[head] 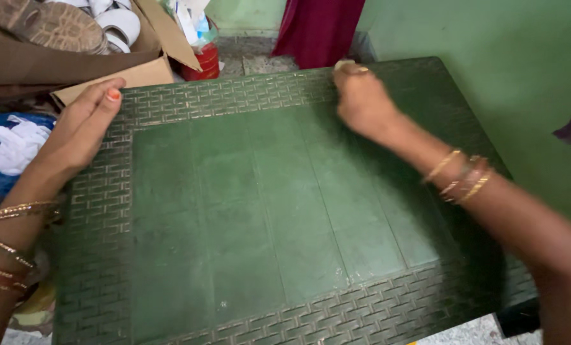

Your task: The person wipes the surface of a green textured table using a cloth. They repeatedly rub the cloth across the table's surface, covering different areas in a systematic manner.

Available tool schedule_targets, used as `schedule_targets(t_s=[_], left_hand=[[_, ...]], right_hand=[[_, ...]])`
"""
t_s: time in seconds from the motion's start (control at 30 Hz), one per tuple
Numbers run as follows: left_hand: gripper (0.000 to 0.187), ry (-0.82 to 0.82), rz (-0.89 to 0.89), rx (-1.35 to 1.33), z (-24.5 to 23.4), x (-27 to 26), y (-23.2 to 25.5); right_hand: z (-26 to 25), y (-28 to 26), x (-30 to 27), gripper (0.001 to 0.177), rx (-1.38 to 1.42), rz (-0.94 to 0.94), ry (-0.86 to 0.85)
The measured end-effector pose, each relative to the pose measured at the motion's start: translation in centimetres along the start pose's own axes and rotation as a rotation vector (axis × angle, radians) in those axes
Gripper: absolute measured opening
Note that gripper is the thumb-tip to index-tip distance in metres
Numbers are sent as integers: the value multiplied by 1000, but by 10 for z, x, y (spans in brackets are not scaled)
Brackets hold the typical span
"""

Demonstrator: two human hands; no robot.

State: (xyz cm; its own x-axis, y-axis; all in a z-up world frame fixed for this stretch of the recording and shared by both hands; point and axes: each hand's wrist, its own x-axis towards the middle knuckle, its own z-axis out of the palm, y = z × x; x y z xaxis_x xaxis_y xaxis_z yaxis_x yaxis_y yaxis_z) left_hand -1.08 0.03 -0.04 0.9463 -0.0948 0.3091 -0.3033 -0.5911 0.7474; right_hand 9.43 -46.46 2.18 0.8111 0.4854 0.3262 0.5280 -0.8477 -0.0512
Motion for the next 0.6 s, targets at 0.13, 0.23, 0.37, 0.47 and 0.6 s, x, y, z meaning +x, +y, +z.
schedule_targets(t_s=[0.13, 0.23, 0.37, 0.47, 0.6], left_hand=[[67, 23, -102, -28, 1, -3, 6], [71, 20, -38, 8, -1, -3, 6], [76, -3, -35, 91, -2, 1, 5], [76, -36, -98, 181, -1, 3, 5], [77, -78, 105, 285, 2, 6, -12]], right_hand=[[41, -99, 25, 43, 47, -92, -192], [65, -206, 36, 40, 240, -308, -193], [81, -300, 44, 32, 604, -819, 331], [80, -273, 76, 26, 519, -907, -66], [59, -136, 68, 54, 401, -660, -56]])
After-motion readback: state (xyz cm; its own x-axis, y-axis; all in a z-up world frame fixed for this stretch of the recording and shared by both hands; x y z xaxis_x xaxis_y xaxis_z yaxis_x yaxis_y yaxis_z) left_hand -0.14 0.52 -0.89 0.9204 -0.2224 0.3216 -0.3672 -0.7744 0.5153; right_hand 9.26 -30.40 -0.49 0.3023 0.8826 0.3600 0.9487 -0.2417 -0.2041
